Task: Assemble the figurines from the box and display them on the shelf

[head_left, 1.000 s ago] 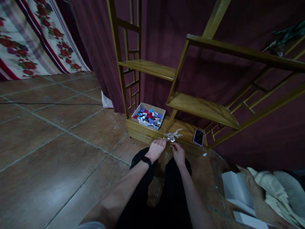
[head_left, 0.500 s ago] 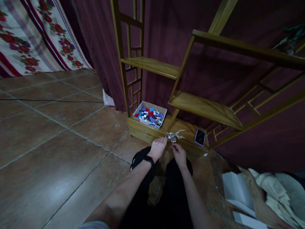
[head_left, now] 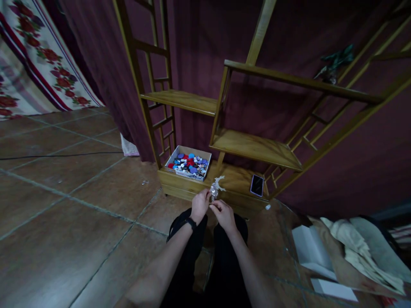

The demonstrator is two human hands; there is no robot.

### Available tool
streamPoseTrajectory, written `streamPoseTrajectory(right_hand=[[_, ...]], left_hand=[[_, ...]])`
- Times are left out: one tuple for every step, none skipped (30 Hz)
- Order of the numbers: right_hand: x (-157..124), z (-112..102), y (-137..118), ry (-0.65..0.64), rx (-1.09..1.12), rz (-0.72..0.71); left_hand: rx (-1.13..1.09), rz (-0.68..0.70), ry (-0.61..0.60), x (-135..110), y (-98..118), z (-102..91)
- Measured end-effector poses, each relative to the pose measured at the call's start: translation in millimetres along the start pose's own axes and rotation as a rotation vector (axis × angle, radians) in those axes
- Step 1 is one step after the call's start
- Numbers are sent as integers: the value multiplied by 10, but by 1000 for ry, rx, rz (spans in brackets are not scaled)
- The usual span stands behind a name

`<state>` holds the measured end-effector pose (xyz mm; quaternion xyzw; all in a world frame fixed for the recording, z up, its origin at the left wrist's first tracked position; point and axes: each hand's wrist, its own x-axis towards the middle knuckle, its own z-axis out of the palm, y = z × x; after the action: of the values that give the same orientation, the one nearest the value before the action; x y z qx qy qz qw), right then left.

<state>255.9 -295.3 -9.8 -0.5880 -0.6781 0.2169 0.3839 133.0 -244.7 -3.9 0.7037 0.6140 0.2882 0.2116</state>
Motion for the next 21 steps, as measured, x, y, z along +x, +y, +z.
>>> streamPoseTrajectory(right_hand=[[0, 1, -14, -5, -6, -7], [0, 0, -26, -6, -10, -14], [0, -1, -38, -4, -10, -22], [-1, -3, -50, -2, -7, -30], [-2, -6, -61, 2, -4, -38], [-5, -8, -70, 5, -4, -45], [-7, -9, -77, 8, -4, -52], [-9, -10, -81, 13, -5, -58], [-10, -10, -82, 24, -3, -61], [-10, -10, -79, 42, 1, -57], [-7, -10, -72, 68, 12, -47], [-1, -9, -62, 100, 28, -30], [7, -8, -51, 136, 50, -10], [17, -8, -39, 171, 74, 10], [28, -7, -28, 198, 98, 28], [39, -6, -20, 212, 119, 41], [49, -4, -15, 213, 132, 46], [57, -2, -12, 203, 139, 44], [62, 0, -10, 187, 139, 40], [66, 3, -8, 169, 135, 33], [68, 6, -4, 158, 128, 27]], left_hand=[[-24, 0, 0, 10, -22, 20], [-55, 3, 0, 19, -45, 39], [-94, 10, 1, 28, -68, 57], [-141, 18, 0, 37, -89, 75], [-192, 25, -6, 46, -108, 91], [-244, 32, -16, 56, -124, 107], [-295, 37, -27, 65, -137, 123], [-345, 40, -38, 75, -146, 139], [-396, 39, -47, 84, -151, 155], [-451, 33, -56, 93, -153, 169], [-515, 24, -64, 100, -153, 182], [-587, 8, -78, 105, -150, 193], [-663, -14, -98, 110, -145, 200], [-737, -38, -124, 113, -140, 203], [-802, -59, -148, 115, -136, 202], [-855, -77, -167, 117, -132, 197], [-892, -92, -178, 119, -129, 189], [-916, -103, -181, 120, -126, 178], [-931, -114, -178, 120, -124, 166], [-938, -124, -176, 120, -122, 154], [-938, -133, -176, 120, -119, 142]])
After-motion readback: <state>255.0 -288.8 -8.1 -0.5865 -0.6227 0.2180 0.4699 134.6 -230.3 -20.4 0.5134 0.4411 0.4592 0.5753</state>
